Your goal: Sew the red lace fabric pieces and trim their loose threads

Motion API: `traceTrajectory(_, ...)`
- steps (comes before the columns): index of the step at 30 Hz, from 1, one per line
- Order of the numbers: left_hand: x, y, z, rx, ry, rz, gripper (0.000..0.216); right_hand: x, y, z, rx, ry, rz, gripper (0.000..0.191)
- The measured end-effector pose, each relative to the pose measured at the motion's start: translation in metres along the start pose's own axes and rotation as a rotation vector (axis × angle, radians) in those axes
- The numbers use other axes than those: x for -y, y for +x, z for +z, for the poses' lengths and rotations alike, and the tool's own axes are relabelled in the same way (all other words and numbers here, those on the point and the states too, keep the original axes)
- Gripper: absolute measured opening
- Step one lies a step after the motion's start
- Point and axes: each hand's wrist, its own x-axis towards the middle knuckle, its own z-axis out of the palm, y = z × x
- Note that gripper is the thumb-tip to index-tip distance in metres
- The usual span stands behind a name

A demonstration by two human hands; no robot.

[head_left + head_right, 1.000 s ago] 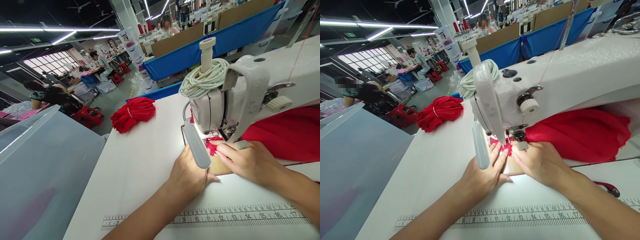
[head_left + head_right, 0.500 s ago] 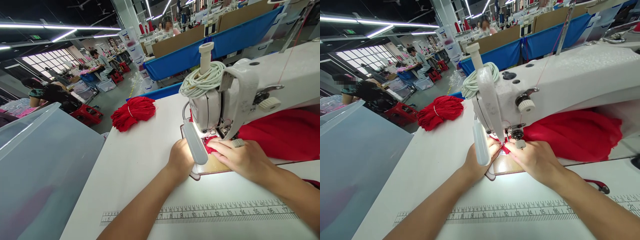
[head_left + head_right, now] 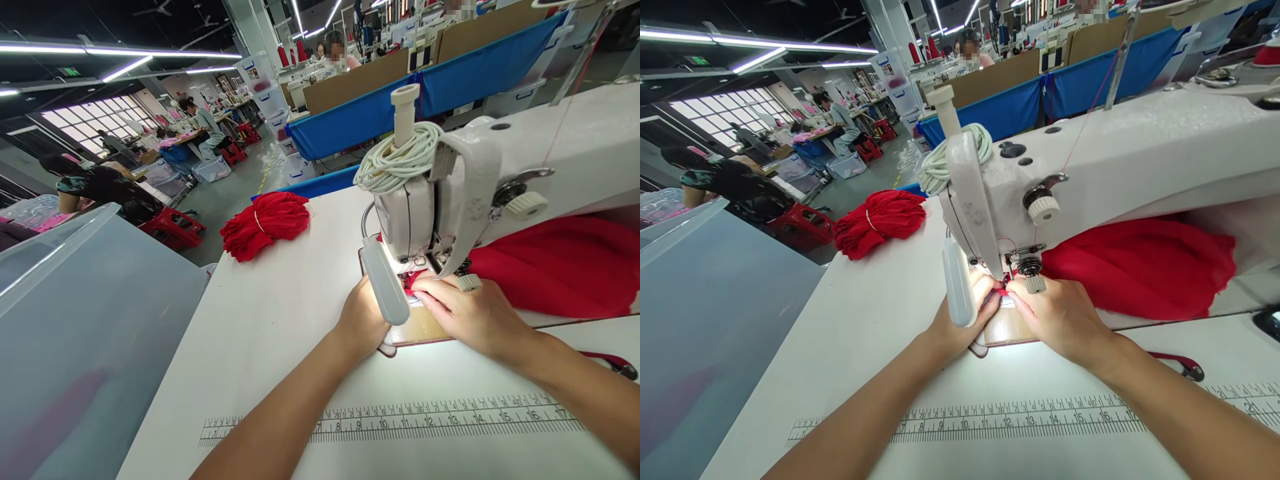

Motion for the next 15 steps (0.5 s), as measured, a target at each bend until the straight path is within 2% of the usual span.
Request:
traceTrajectory(4, 0.0001, -0.0011, 0.0007, -0.003, 0.04, -0.01, 0.017, 0.0, -0.0008, -0.0012, 0.067, 0.063, -0.003, 0.026)
traceTrajectory(10, 0.0025, -0.0008, -0.0014, 0.025, 0.0, 0.119, 0.021, 0.0008, 0.0, -0.0037, 0.125, 0.15, -0.008, 0.025)
traceTrajectory(15, -0.0036, -0.0004, -0.0044, 0.059, -0.078, 0.004, 0.012, -0.0008, -0.0027, -0.0039, 0.145, 0.193, 0.044, 0.023)
